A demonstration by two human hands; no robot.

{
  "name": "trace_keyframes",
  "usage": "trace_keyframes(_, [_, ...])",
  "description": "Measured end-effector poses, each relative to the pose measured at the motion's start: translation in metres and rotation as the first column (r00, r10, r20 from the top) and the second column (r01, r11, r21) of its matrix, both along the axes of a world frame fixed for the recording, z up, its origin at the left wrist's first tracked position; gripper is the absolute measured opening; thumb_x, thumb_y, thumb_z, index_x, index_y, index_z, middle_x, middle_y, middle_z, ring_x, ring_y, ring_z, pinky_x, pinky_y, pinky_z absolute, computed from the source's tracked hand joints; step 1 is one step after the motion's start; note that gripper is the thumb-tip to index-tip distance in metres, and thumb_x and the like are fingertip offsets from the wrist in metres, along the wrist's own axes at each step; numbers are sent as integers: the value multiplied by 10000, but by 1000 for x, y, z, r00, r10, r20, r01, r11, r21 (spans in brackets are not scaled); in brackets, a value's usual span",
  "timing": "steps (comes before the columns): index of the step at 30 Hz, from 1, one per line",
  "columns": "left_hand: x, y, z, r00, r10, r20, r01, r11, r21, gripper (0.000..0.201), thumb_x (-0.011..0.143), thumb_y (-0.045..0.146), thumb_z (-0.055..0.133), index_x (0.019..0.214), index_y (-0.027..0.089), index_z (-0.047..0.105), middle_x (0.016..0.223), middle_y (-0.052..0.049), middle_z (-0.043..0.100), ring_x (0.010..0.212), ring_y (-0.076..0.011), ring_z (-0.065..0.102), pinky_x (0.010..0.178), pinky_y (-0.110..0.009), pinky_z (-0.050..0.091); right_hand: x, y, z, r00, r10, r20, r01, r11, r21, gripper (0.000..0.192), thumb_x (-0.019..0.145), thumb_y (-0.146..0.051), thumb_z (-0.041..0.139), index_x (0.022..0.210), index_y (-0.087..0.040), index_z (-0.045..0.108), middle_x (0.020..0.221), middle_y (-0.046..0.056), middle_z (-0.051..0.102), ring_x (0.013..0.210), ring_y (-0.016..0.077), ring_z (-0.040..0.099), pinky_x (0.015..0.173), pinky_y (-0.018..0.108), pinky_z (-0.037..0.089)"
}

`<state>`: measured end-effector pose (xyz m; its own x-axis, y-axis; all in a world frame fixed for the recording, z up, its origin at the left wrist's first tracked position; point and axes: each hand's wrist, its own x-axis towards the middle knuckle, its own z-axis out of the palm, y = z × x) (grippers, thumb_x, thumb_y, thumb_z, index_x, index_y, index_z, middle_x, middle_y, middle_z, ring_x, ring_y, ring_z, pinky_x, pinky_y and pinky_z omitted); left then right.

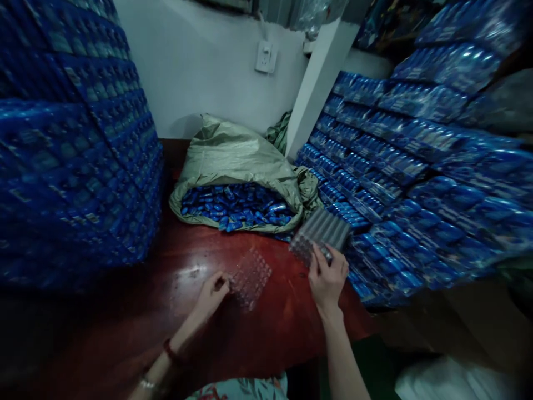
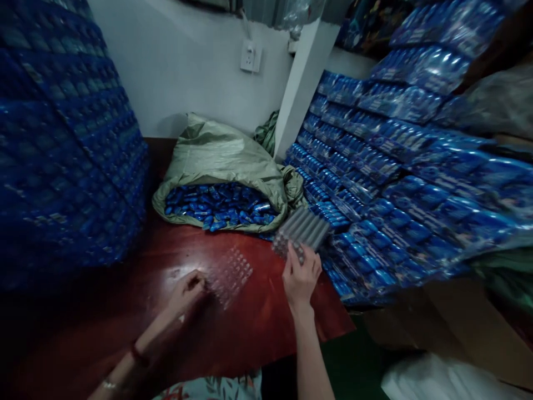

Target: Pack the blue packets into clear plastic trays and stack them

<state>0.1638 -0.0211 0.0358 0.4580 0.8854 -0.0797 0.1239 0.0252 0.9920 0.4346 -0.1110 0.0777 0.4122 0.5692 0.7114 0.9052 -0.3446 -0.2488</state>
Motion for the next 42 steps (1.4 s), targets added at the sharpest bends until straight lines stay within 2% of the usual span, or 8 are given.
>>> trace_keyframes(5, [-69,-20,11,949,34,-314,66,951,302,120,837,254,420,761,180,475,734,2,518,649,-120,495,603,-221,417,-95,12,-45,712,359,-603,-389,917,87,395,925,-359,378,1248,-196,538,1110,113,585,1004,186,570,880,343,459])
trace_keyframes(10, [-65,-55,1,736,25,-676,425,761,490,200,794,68,374,829,186,532,912,-67,579,854,-197,544,797,-338,456,-146,34,-62,389,359,-848,-517,847,122,513,933,-437,305,1377,-190,377,1255,130,539,1060,161,577,872,302,475])
trace_keyframes(18, [-49,-69,-34,621,-13,-783,559,708,432,417,749,89,449,1149,180,531,1090,-118,601,1000,-268,551,930,-440,400,-102,54,-51,625,437,-647,-558,830,21,395,908,-408,391,1151,-177,600,1153,113,598,1089,194,548,959,364,423])
trace_keyframes(25, [-108,-39,-42,567,123,-814,327,874,360,387,868,326,418,1219,245,557,1061,-120,652,958,-280,589,909,-430,393,-59,153,-52,785,468,-405,-556,822,-127,522,907,-438,349,1308,-121,454,1278,172,481,1204,226,464,975,392,404])
trace_keyframes(30, [-154,-29,-37,505,170,-846,150,948,280,342,854,404,429,1109,323,642,1132,-75,654,1024,-302,587,915,-457,406,-58,226,-8,808,560,-184,-587,794,-161,523,896,-366,395,1375,-156,377,1296,161,485,1211,239,451,989,427,379])
trace_keyframes(35, [-128,3,-14,684,284,-672,10,917,398,383,879,371,390,1217,344,568,1288,-48,567,1212,-267,495,1033,-454,358,-93,286,44,735,603,309,-491,789,-369,666,792,-45,411,1427,-203,290,1477,118,306,1380,283,165,1076,597,85])
trace_keyframes(38, [-82,55,-5,863,307,-400,-112,890,442,521,879,417,421,1375,260,389,1387,-95,458,1256,-230,452,1040,-383,368,-108,324,58,678,700,224,-534,678,-505,651,776,-5,378,1398,-195,344,1420,117,403,1329,253,283,1081,548,120])
trace_keyframes(42, [-32,145,-14,884,444,-145,-402,882,248,868,738,484,624,1426,113,246,1452,-189,329,1365,-304,265,1093,-439,273,-114,362,73,738,674,46,-555,644,-526,472,773,-57,414,1205,-178,563,1052,127,652,1016,234,553,938,415,360])
